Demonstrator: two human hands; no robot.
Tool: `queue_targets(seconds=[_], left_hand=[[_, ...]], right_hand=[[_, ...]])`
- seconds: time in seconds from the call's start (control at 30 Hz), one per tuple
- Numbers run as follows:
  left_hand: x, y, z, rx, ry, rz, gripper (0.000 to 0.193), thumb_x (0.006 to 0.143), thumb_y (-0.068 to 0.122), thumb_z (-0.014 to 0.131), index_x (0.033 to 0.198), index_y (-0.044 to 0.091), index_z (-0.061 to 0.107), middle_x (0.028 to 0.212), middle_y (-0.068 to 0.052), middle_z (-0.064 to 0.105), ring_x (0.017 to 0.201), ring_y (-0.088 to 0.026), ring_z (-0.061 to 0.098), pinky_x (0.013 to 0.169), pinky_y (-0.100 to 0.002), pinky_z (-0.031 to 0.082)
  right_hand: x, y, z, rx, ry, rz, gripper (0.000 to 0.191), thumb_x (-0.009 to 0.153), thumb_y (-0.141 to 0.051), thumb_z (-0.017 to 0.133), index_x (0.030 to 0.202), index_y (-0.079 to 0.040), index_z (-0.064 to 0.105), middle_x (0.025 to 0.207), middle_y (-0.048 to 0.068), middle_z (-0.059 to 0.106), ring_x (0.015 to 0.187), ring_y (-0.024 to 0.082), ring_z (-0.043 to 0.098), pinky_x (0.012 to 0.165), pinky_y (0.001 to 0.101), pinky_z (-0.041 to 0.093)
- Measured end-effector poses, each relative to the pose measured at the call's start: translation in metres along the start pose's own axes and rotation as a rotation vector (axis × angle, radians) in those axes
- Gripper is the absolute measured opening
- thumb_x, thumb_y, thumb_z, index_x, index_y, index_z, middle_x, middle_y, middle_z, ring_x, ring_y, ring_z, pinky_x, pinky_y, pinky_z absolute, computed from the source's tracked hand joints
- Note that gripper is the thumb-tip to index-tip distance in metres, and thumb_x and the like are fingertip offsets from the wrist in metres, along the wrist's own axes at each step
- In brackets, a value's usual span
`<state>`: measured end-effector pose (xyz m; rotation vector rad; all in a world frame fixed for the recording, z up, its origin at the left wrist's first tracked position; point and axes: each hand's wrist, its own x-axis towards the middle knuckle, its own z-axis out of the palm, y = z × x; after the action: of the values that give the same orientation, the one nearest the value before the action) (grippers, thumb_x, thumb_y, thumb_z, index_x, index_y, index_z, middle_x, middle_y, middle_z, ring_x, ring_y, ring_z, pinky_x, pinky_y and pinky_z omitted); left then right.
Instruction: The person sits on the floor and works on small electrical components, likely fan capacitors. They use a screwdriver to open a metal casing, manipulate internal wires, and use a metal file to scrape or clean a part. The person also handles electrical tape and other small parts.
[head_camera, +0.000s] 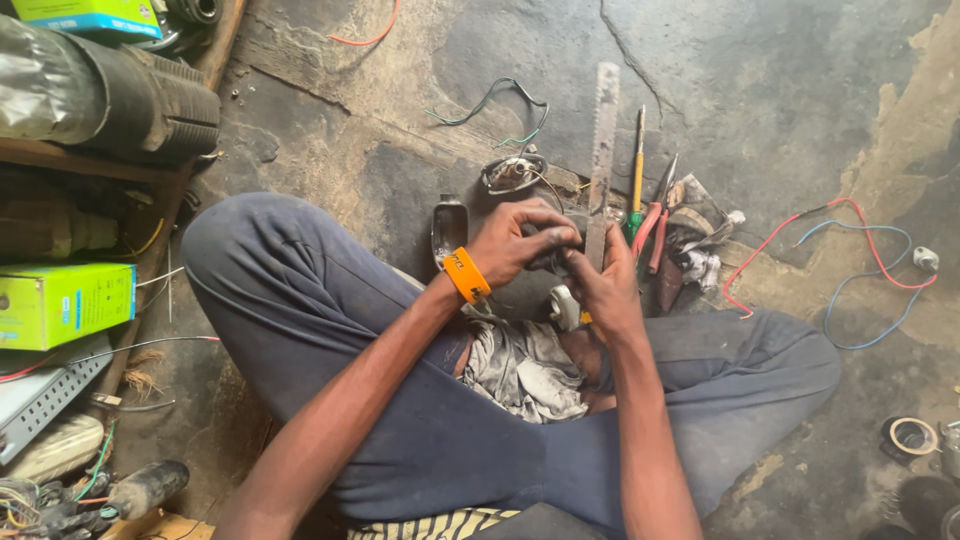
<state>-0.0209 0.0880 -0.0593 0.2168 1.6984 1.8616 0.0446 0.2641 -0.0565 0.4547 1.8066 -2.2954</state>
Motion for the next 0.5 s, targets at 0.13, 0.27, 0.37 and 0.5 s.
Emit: queue_targets(seconds=[0.13, 0.27, 0.37, 0.5], left_hand=[[-0.004, 0.006, 0.001, 0.022, -0.073, 0.123, 0.021, 0.096, 0.023, 0.073, 0.103, 0.004, 0.079, 0.097, 0.001, 0.062, 0.084, -0.010, 0.059, 0.068, -0.026, 0.049], [-0.004, 0.004, -0.001, 0.140, -0.197, 0.290, 0.024, 0.098, 0.028, 0.073, 0.106, 0.006, 0.078, 0.099, -0.001, 0.067, 0.095, -0.013, 0.060, 0.085, -0.030, 0.050], [-0.003, 0.001, 0.000, 0.350, -0.243, 0.315, 0.024, 0.097, 0.031, 0.073, 0.105, 0.010, 0.079, 0.099, -0.002, 0.070, 0.100, -0.018, 0.059, 0.094, -0.034, 0.046], [-0.005, -0.002, 0.006, 0.495, -0.282, 0.328, 0.022, 0.096, 0.030, 0.071, 0.108, 0.015, 0.082, 0.111, -0.002, 0.067, 0.109, -0.024, 0.050, 0.102, -0.039, 0.040]], right_hand=[[0.002, -0.004, 0.002, -0.143, 0.012, 0.004, 0.035, 0.088, -0.005, 0.071, 0.121, -0.006, 0.060, 0.093, -0.002, 0.064, 0.066, 0.002, 0.054, 0.051, 0.0190, 0.042], [0.005, -0.008, -0.004, -0.230, -0.011, -0.023, 0.030, 0.090, -0.007, 0.073, 0.118, -0.005, 0.062, 0.096, -0.002, 0.065, 0.070, 0.003, 0.055, 0.053, 0.0203, 0.044], [0.005, -0.004, -0.007, -0.253, -0.057, -0.026, 0.034, 0.087, -0.004, 0.071, 0.119, -0.006, 0.062, 0.100, -0.003, 0.067, 0.079, 0.004, 0.059, 0.060, 0.0205, 0.048], [0.004, 0.006, -0.004, -0.492, -0.137, -0.353, 0.035, 0.084, 0.007, 0.060, 0.118, -0.003, 0.061, 0.101, 0.002, 0.064, 0.095, 0.008, 0.057, 0.079, 0.0228, 0.050]])
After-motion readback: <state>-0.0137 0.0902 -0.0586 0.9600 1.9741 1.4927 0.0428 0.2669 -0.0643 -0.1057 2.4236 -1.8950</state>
